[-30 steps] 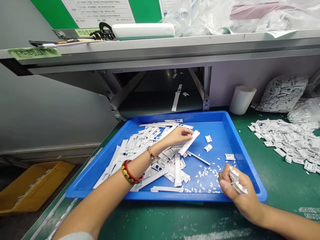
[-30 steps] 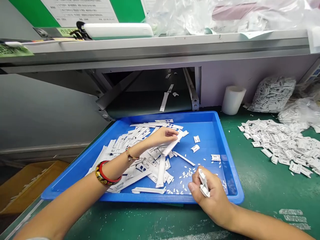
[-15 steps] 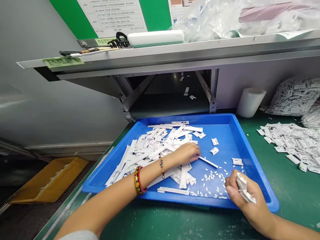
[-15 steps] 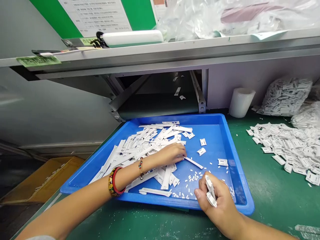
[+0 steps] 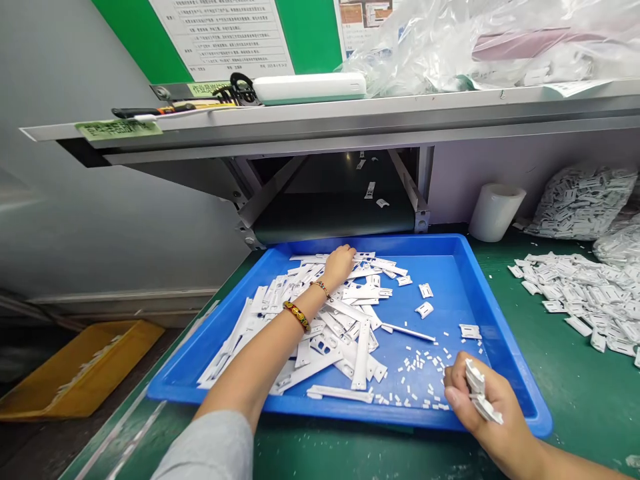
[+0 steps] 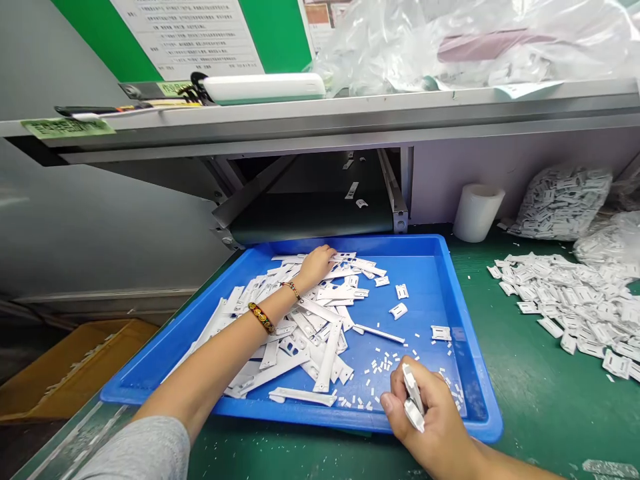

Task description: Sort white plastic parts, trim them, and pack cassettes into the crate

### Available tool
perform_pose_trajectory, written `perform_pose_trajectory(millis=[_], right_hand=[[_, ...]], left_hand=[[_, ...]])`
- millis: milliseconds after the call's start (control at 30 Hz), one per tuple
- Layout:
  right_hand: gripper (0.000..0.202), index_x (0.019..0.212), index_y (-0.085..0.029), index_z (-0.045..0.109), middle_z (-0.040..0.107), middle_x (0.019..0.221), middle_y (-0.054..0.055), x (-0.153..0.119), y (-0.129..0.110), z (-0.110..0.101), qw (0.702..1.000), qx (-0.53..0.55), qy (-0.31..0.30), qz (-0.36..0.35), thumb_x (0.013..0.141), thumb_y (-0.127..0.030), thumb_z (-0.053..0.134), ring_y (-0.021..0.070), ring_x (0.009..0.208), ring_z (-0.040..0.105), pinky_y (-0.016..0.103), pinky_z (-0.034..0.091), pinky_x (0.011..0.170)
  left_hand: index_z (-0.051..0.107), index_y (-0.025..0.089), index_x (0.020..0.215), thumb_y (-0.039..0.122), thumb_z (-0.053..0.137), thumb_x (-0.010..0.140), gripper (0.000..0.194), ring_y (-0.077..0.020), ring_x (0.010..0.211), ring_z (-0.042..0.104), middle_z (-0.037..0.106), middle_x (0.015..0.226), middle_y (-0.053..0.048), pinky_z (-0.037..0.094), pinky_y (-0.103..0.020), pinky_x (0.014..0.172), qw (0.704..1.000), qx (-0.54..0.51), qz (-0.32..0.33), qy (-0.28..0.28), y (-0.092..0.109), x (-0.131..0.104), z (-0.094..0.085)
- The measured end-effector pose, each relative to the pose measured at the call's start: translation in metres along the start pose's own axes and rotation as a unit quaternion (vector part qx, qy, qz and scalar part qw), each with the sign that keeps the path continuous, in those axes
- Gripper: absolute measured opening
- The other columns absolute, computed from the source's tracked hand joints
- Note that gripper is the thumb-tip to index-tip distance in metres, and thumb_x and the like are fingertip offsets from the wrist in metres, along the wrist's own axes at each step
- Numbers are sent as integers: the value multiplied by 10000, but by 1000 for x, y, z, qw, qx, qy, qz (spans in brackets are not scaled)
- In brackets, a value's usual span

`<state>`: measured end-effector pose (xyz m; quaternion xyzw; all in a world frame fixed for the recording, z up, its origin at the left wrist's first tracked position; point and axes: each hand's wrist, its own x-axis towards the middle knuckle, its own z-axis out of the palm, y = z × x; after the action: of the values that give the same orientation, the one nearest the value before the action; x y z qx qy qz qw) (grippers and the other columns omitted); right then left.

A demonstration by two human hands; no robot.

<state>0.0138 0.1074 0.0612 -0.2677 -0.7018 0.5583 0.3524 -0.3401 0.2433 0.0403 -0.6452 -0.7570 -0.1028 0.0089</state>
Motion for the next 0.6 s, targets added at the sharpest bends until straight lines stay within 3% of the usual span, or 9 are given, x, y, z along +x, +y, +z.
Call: perform_pose_trajectory(millis=[167,267,467,600], right_hand=[[372,690,-231,373,367,584,-59,0,-1,-1,1000,-6,-9,2,921,-476,529,107,525,335,245,295,509],[366,688,-229,378,379,585,-57,0,0,-2,1000,-9,-5,-1,923,-465,530,107,528,342,243,295,512],[385,679,-227,387,359,586,-62,-1,2,0,1000,22,0,12,911,-479,565,108,532,315,248,273,513],[391,679,-224,395,357,605,-60,-5,2,4,998,47,39,35,898,-479,595,112,557,305,258,264,543]], left_hand=[[654,145,951,341,644,919,200,-229,1002,624,661,1034,-68,511,-446,917,997,-46,43,-46,-10,-2,-12],[661,151,894,370,638,917,221,-222,965,631,673,977,-60,514,-431,896,994,-95,44,-27,-17,-11,-26],[681,123,1010,390,506,974,321,-203,852,689,725,947,-64,562,-354,763,979,-204,27,3,-23,-29,-47],[665,127,1119,377,533,954,327,-209,880,685,723,993,-78,554,-361,777,983,-184,1,29,-30,-36,-57]])
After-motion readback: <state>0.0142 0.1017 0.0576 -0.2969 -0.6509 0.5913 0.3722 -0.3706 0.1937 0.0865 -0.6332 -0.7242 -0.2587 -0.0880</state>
